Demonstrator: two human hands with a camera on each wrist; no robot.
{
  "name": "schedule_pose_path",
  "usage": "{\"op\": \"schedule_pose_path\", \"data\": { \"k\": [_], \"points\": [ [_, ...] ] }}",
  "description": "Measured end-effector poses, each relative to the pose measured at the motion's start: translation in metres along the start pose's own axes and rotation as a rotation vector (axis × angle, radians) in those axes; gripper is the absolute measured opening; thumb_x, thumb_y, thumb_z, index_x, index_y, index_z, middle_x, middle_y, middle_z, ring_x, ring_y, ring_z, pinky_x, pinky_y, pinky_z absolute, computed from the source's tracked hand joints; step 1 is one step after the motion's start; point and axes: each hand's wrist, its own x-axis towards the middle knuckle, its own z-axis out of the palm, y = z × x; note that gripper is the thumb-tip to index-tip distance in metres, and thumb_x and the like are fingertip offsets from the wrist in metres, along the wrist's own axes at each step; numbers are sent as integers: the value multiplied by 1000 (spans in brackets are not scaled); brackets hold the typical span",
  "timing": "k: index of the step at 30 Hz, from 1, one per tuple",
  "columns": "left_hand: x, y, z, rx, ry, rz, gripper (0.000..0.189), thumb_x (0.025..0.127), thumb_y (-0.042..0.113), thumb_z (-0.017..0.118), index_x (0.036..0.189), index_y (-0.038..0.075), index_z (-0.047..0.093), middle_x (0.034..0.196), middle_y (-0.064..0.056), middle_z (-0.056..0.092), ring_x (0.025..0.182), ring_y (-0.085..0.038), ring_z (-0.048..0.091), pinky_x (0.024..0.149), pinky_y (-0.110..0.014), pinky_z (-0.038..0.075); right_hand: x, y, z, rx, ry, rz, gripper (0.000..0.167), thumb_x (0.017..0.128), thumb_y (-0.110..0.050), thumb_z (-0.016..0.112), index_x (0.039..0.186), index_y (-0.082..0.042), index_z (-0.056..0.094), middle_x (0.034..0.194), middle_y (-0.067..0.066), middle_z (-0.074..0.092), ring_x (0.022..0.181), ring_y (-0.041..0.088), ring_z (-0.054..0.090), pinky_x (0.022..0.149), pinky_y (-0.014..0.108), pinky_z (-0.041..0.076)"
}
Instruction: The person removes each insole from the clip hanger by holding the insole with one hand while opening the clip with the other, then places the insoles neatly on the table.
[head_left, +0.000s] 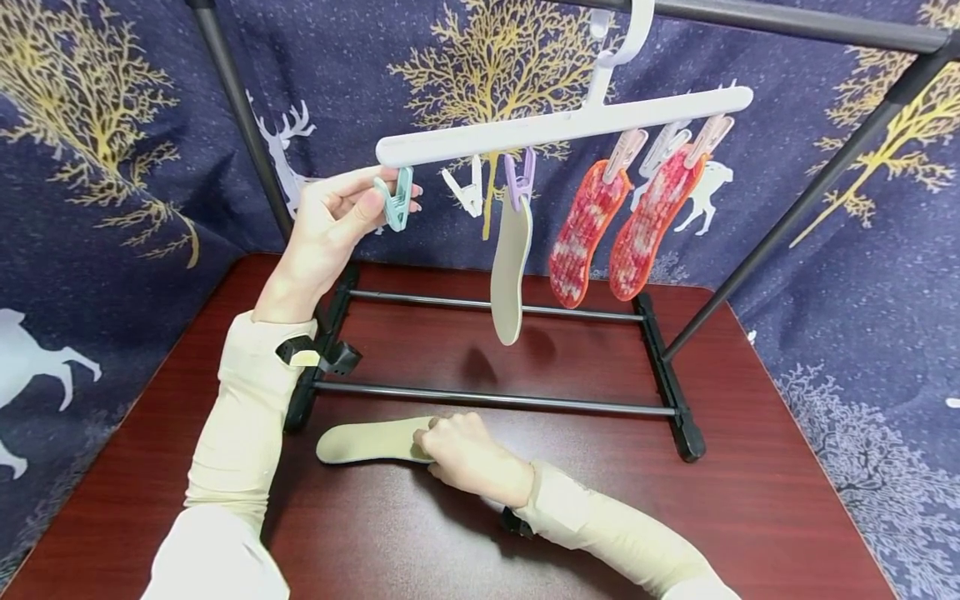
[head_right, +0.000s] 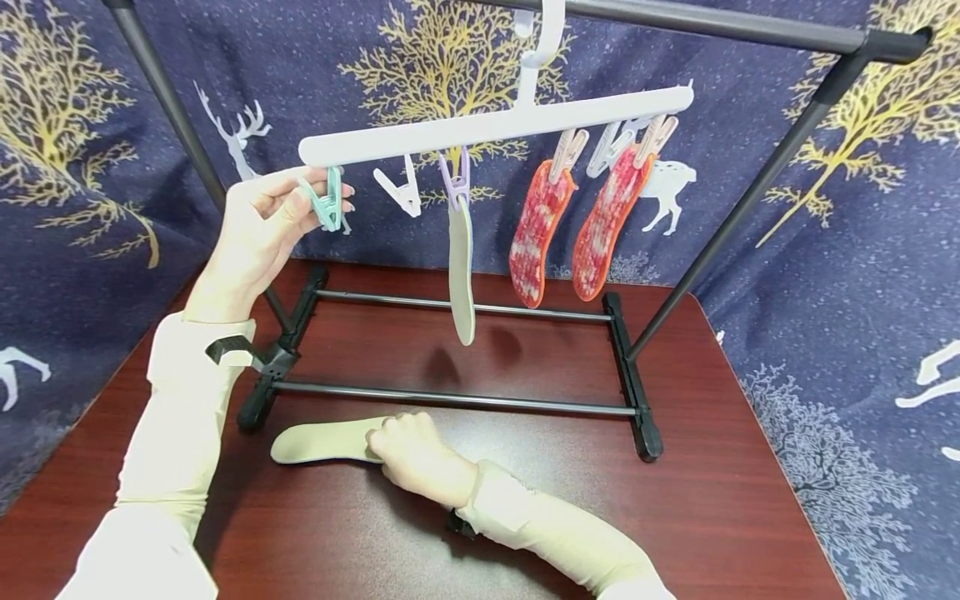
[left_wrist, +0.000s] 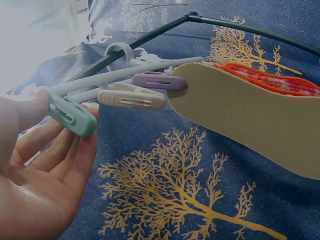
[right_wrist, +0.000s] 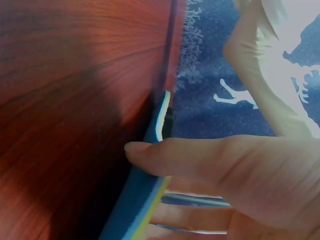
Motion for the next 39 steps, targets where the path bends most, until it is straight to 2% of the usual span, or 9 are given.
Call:
{"op": "schedule_pose_path", "data": {
  "k": [4,19,24,29,39],
  "points": [
    [0,0,0,13,2,-6,39,89,27,69,118,-1,65,103,-8,74,97,-21,70,90,-26,53,0,-2,0,-26,-36,-2,27,69,-34,84,81,-25,62,77,-8,62,69,10,61,49,24,43],
    [-1,1,3,-9,-7,5,40,88,28,70,116,-1,66,101,-8,74,96,-22,71,90,-27,54,3,-6,5,-58,-89,17,31,71,-39,82,88,-25,61,82,-7,61,75,12,58,48,24,43],
    [-1,0,3,-6,-13,17,42,87,30,70,116,0,66,101,-8,74,96,-21,71,88,-27,54,3,-7,5,-36,-116,33,33,72,-40,83,90,-25,60,84,-7,61,78,12,58,49,25,43],
    [-1,-1,3,-15,-10,16,43,86,30,72,115,0,66,101,-8,74,97,-21,71,88,-27,55,3,-6,6,-34,-101,31,33,72,-41,82,90,-24,60,84,-6,60,78,13,58,48,24,43],
    [-1,-2,2,-22,-11,17,41,87,30,71,115,0,66,101,-9,74,96,-22,71,89,-28,54,6,-2,9,31,-139,50,43,68,-54,80,96,-26,61,91,-8,62,85,11,58,53,24,46]
  ]
}}
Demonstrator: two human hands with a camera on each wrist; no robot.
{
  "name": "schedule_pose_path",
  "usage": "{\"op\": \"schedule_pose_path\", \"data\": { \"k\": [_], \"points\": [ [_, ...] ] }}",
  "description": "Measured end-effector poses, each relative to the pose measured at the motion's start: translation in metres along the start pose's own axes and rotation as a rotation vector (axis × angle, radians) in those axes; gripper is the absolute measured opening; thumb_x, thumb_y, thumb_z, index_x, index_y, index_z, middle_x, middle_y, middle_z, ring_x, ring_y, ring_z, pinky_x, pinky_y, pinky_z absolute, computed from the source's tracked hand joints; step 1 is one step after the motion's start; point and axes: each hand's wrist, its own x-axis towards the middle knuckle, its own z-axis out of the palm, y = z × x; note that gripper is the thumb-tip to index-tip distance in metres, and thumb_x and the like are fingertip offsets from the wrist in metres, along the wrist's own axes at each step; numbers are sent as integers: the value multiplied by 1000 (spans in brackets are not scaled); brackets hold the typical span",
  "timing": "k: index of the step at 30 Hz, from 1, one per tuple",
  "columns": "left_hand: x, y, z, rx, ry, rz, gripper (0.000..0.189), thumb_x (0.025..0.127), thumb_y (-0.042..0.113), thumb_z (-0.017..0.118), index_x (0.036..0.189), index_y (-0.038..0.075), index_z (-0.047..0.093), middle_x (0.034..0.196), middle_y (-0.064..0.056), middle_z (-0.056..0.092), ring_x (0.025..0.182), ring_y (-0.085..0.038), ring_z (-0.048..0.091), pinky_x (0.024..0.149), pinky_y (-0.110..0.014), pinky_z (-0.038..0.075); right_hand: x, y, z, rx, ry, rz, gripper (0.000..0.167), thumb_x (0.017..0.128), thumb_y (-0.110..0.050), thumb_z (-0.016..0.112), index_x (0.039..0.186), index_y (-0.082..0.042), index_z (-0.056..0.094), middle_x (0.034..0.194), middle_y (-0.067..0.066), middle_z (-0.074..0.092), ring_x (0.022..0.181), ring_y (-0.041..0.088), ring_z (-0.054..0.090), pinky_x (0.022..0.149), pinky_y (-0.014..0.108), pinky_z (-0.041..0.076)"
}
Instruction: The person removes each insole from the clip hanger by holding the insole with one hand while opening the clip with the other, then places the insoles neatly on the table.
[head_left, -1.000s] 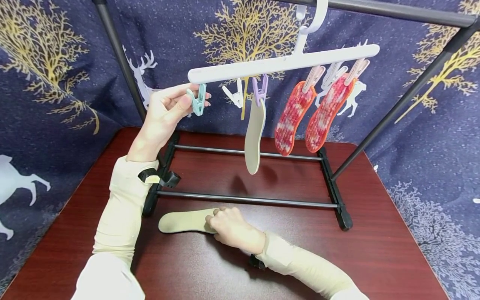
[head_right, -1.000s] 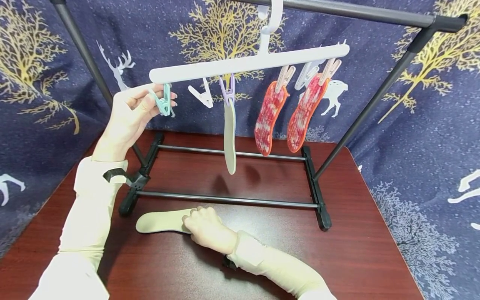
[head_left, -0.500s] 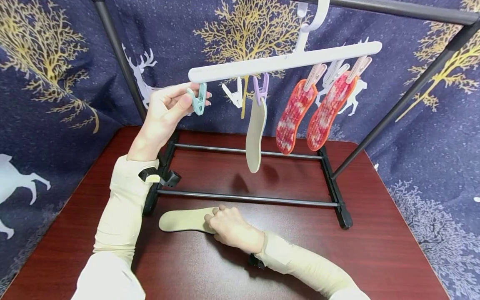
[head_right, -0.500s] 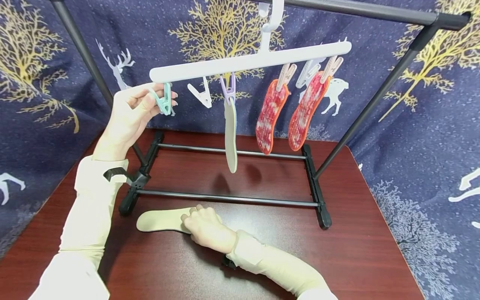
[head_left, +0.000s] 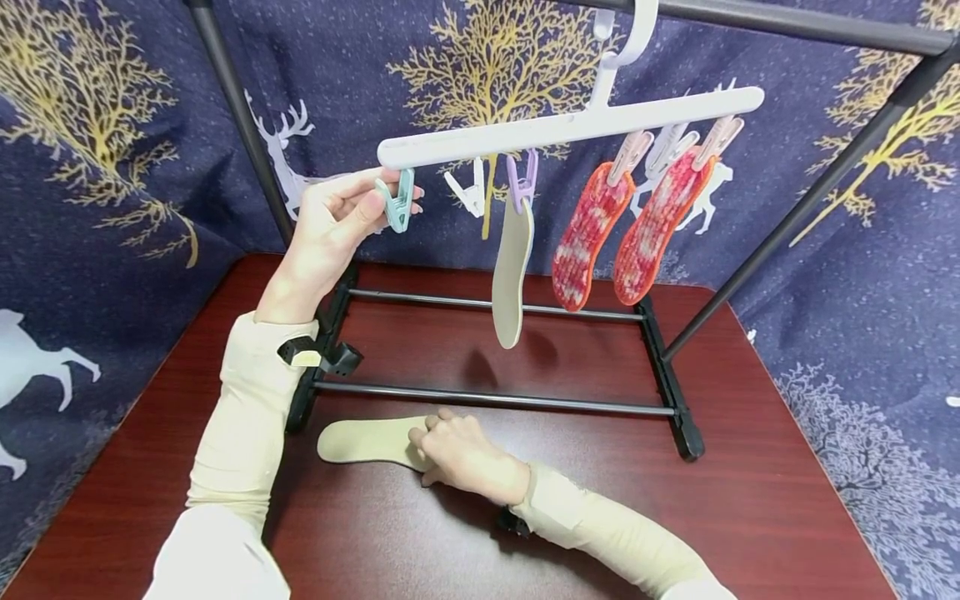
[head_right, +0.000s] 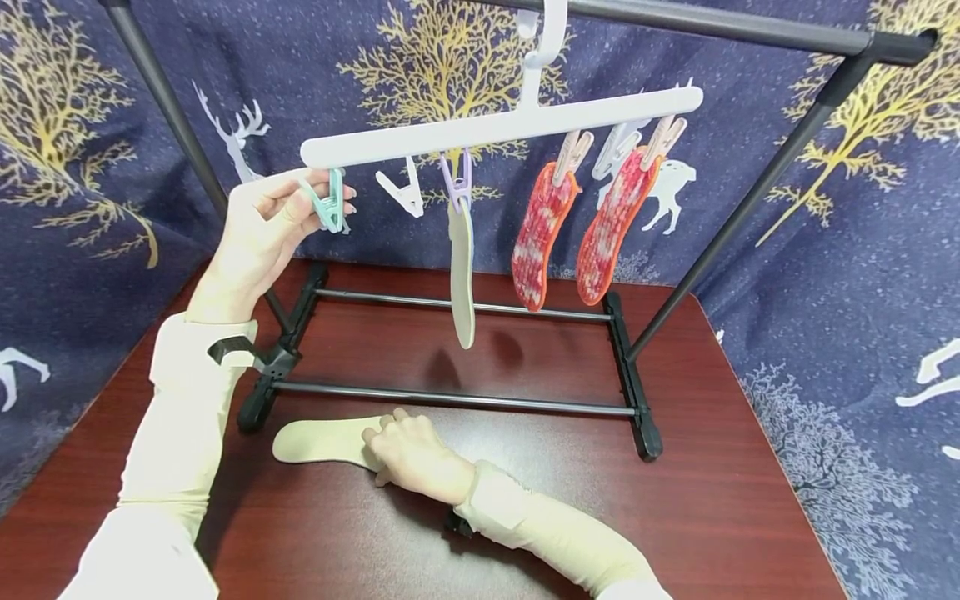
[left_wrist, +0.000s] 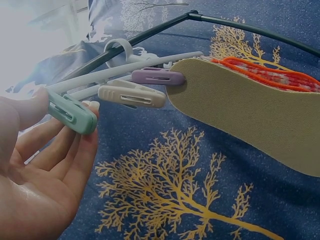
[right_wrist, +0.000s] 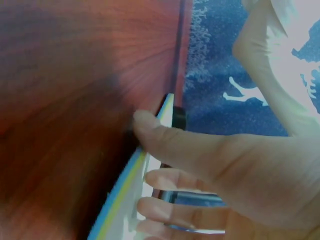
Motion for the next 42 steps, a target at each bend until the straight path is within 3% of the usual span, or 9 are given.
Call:
{"op": "schedule_pose_path", "data": {
  "k": [6,14,17,23,26,29,42],
  "points": [
    [0,0,0,3,-3,0,43,87,30,71,117,-1,65,102,-9,74,96,-23,71,90,-29,54,-1,12,0,47,109,-27,32,79,-54,72,84,-24,62,82,-8,63,75,11,64,51,27,48],
    [0,-3,-1,-3,-4,6,42,87,29,71,117,0,66,103,-9,74,95,-22,71,90,-30,55,-3,28,-9,122,362,-70,13,88,-31,69,81,-22,64,75,-8,64,65,10,65,49,28,49],
    [1,-2,-1,-9,-2,5,41,87,28,70,116,0,66,102,-9,74,94,-21,72,90,-30,55,-2,36,-16,206,519,-43,2,88,-21,67,90,-20,68,80,-9,68,69,8,66,52,27,52],
    [0,-1,0,-5,-7,5,42,87,29,70,116,-1,66,102,-9,74,94,-21,72,90,-30,55,1,55,-30,327,941,19,18,86,-7,63,101,-11,69,84,-1,71,75,11,66,64,26,54],
    [0,-1,0,-11,-9,8,42,87,29,70,116,-1,66,102,-9,74,94,-22,71,90,-31,55,1,63,-35,367,1082,34,21,85,-3,61,103,-7,68,83,2,70,72,13,64,63,26,52],
    [0,-2,0,-12,-12,7,40,88,29,69,116,0,66,102,-9,74,94,-21,71,90,-31,55,1,70,-37,381,1158,49,21,84,-2,59,104,-5,68,83,3,69,69,14,62,62,25,51],
    [0,-1,1,-15,-11,-15,39,88,29,70,115,2,66,102,-7,74,94,-20,71,91,-30,54,1,85,-40,446,1334,44,18,83,4,57,98,1,67,81,9,67,66,19,59,60,25,49]
  ]
}}
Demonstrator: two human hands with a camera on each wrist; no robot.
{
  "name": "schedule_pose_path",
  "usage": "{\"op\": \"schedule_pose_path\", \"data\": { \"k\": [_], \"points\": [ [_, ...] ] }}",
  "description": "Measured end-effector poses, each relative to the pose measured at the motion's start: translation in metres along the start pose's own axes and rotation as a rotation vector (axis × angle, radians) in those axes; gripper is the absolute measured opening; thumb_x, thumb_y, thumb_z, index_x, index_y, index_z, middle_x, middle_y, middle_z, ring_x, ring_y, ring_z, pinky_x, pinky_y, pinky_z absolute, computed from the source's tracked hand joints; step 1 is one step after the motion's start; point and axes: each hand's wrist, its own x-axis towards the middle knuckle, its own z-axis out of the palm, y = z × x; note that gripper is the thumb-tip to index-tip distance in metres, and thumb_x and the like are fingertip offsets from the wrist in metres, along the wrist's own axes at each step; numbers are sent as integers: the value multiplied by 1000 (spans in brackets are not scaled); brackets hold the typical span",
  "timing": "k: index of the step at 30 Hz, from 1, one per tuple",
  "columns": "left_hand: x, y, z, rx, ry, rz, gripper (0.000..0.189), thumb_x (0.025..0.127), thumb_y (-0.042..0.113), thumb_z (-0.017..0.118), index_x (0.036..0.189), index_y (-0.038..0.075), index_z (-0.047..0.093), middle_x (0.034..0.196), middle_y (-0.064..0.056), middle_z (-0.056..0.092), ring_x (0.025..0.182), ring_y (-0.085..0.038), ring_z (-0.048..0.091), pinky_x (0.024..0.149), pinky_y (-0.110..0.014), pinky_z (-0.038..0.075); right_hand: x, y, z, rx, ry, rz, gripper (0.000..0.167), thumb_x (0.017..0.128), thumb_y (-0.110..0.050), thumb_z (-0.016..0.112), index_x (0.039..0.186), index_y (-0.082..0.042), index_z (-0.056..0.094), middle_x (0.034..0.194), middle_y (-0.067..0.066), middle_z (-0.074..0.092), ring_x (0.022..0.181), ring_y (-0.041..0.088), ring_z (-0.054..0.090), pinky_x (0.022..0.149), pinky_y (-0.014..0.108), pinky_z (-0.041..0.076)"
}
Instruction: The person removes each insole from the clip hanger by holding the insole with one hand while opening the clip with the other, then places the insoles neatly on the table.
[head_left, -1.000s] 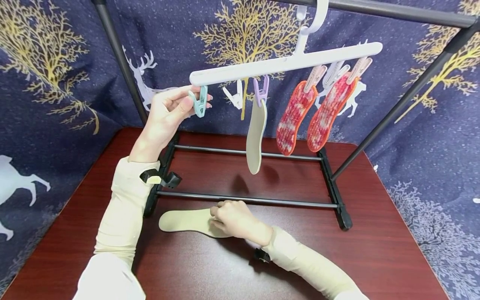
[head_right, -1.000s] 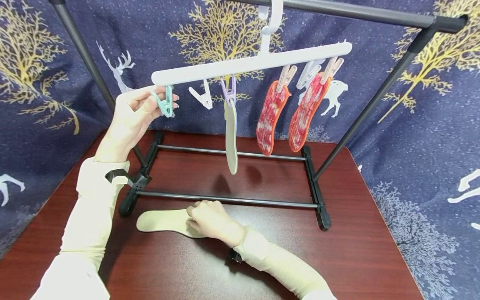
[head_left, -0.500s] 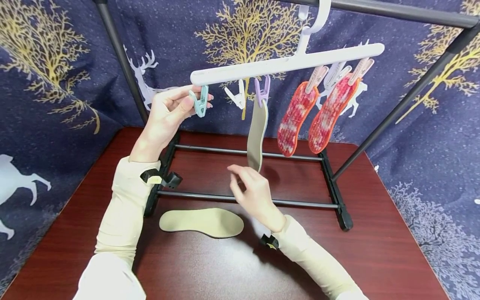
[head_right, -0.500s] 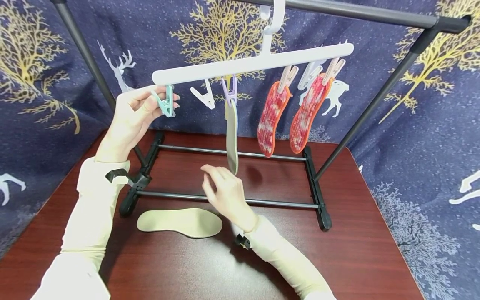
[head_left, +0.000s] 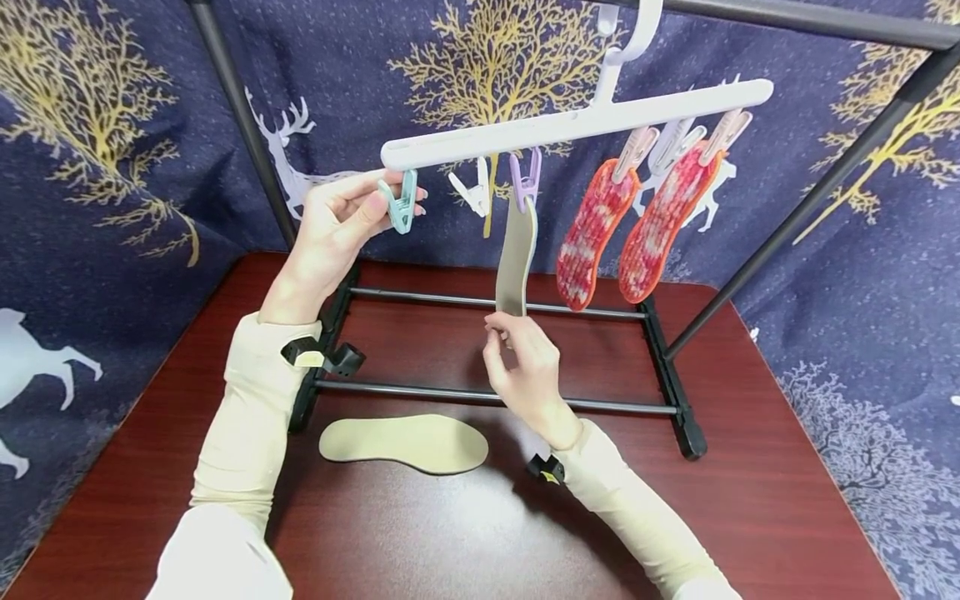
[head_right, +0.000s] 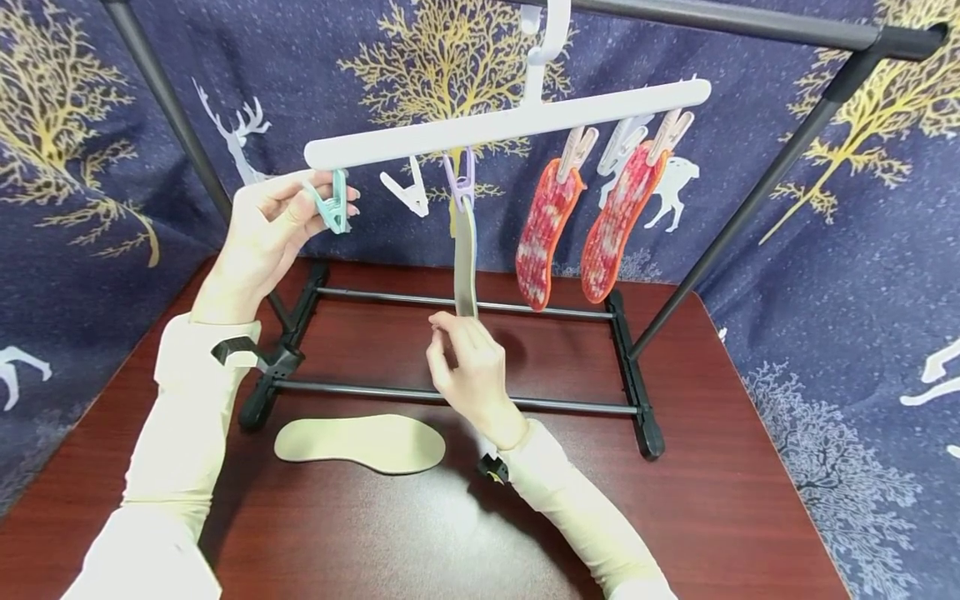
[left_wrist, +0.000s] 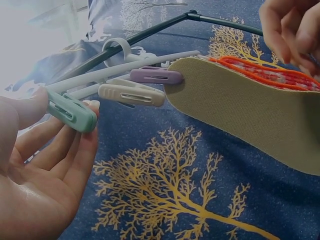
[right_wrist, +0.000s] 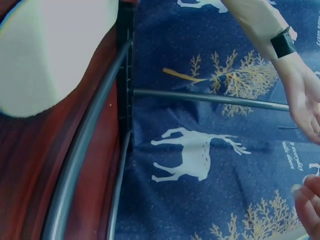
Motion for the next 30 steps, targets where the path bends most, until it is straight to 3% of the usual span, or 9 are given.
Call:
{"op": "schedule_pose_path", "data": {
  "k": [7,12,17,24,30],
  "points": [
    [0,0,-1,-8,-6,-1,39,90,27,68,117,-1,65,103,-9,73,95,-22,71,92,-31,54,3,8,0,-38,98,96,19,81,5,57,101,5,59,85,15,61,68,25,55,59,22,43],
    [0,-1,-1,-13,-10,1,41,89,28,69,117,-1,65,103,-9,73,95,-22,70,92,-31,54,7,15,1,-86,134,191,34,79,-1,62,111,6,53,100,20,56,91,30,54,81,34,45],
    [0,-1,-1,-25,-18,-2,43,89,29,69,119,-2,64,103,-10,73,96,-22,70,92,-31,54,11,19,4,-117,79,288,46,80,-6,66,121,6,48,110,21,52,105,32,50,96,40,39],
    [-1,-1,-1,-36,-42,-12,45,91,27,67,122,-5,61,106,-13,71,96,-24,69,94,-34,53,12,19,8,-85,3,428,43,89,-5,59,128,3,45,119,20,60,104,30,61,86,42,51],
    [-1,1,-1,-71,-39,-8,43,91,24,67,122,-5,61,107,-15,70,95,-25,68,91,-33,54,11,20,5,-111,-40,426,33,92,-1,54,124,1,49,112,21,69,91,30,71,73,45,57]
  ]
}}
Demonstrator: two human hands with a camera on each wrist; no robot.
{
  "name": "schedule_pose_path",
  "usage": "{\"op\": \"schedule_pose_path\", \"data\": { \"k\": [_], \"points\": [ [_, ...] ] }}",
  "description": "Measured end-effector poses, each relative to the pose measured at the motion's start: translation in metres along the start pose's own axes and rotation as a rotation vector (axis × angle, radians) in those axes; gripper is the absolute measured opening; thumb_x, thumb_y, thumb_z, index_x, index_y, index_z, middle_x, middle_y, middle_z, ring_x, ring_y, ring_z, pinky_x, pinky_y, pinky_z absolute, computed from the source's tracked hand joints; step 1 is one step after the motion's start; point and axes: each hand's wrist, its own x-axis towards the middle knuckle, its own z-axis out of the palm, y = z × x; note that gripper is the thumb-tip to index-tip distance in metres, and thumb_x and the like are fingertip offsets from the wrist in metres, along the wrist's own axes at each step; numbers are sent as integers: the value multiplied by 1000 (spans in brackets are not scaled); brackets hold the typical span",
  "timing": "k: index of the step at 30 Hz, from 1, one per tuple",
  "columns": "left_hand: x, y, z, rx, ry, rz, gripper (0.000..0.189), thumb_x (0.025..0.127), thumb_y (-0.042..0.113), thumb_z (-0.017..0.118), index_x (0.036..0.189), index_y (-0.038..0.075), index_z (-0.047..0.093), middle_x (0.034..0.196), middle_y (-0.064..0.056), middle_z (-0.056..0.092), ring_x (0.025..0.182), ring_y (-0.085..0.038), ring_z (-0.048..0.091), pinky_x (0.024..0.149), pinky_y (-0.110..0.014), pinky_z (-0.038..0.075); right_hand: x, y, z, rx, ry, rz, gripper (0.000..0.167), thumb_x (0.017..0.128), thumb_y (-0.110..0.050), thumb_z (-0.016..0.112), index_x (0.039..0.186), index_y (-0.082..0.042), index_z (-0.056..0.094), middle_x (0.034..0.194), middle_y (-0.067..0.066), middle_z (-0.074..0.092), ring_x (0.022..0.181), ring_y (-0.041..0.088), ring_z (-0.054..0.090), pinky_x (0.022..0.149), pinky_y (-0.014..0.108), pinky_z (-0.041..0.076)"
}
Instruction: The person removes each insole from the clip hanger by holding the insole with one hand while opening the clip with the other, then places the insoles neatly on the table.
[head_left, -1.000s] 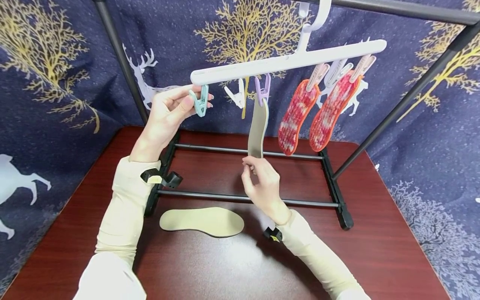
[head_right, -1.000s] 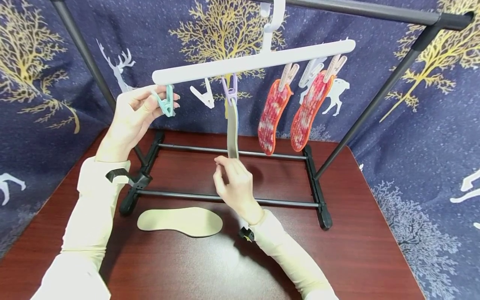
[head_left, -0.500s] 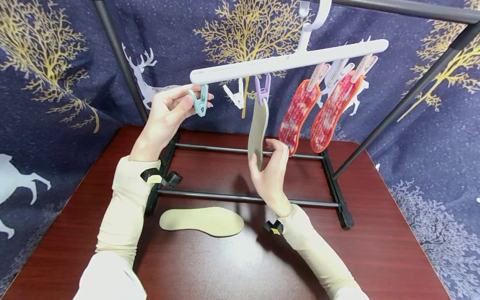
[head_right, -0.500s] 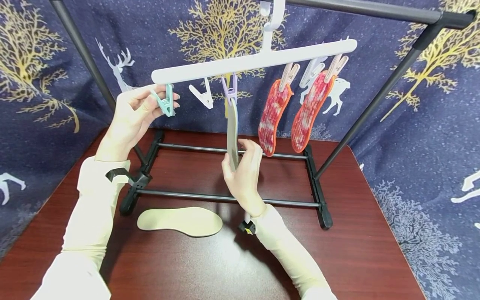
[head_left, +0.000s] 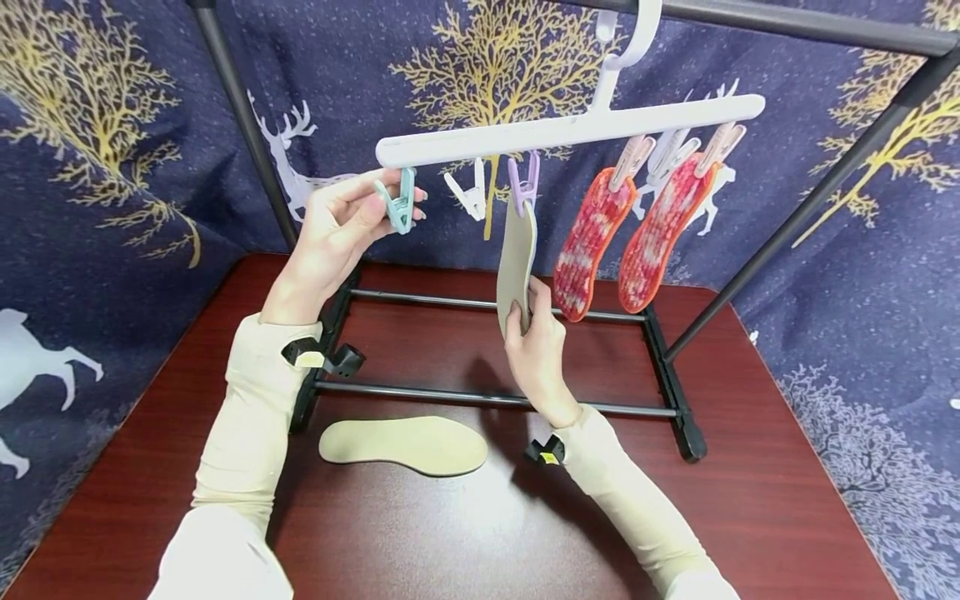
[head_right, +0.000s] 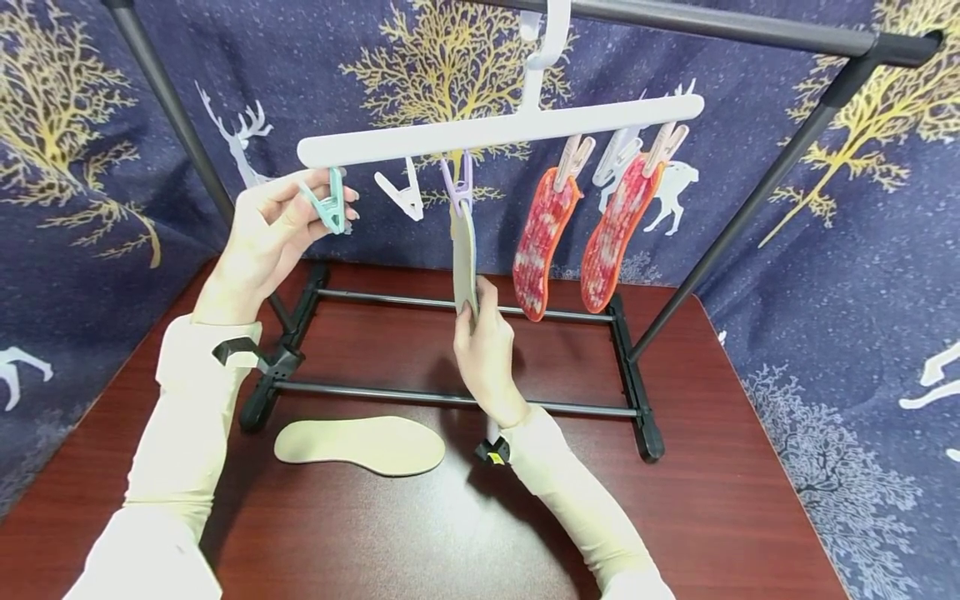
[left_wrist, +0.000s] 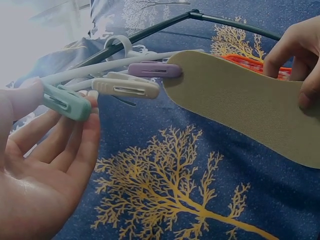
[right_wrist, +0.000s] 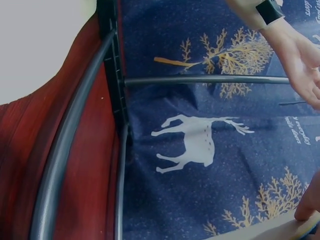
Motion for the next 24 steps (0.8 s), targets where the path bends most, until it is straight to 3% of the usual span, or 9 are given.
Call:
{"op": "schedule_pose_path", "data": {
  "k": [3,10,17,24],
  "points": [
    [0,1,1,-14,0,2,41,89,26,69,118,-3,63,108,-15,69,96,-25,67,91,-33,54,-1,0,-1,-21,6,-18,32,91,0,54,123,1,50,106,24,70,87,32,71,71,46,57],
    [0,0,-2,-28,1,-11,29,89,26,69,108,4,69,120,-11,64,101,-25,66,88,-31,54,1,0,-2,-8,24,-46,30,91,2,53,122,3,51,108,25,68,93,34,70,76,47,57],
    [2,-8,-5,-88,22,-45,46,89,44,64,112,4,68,107,-6,70,97,-19,66,85,-31,53,-1,0,-2,-24,14,-38,31,93,0,54,123,2,50,106,25,68,89,34,70,75,47,57],
    [8,-21,-6,-43,57,-108,23,95,27,62,103,8,72,101,-4,71,94,-17,68,83,-28,54,-3,-1,-4,-24,4,-60,32,93,0,53,125,2,49,105,25,69,87,34,70,71,47,56]
  ]
}}
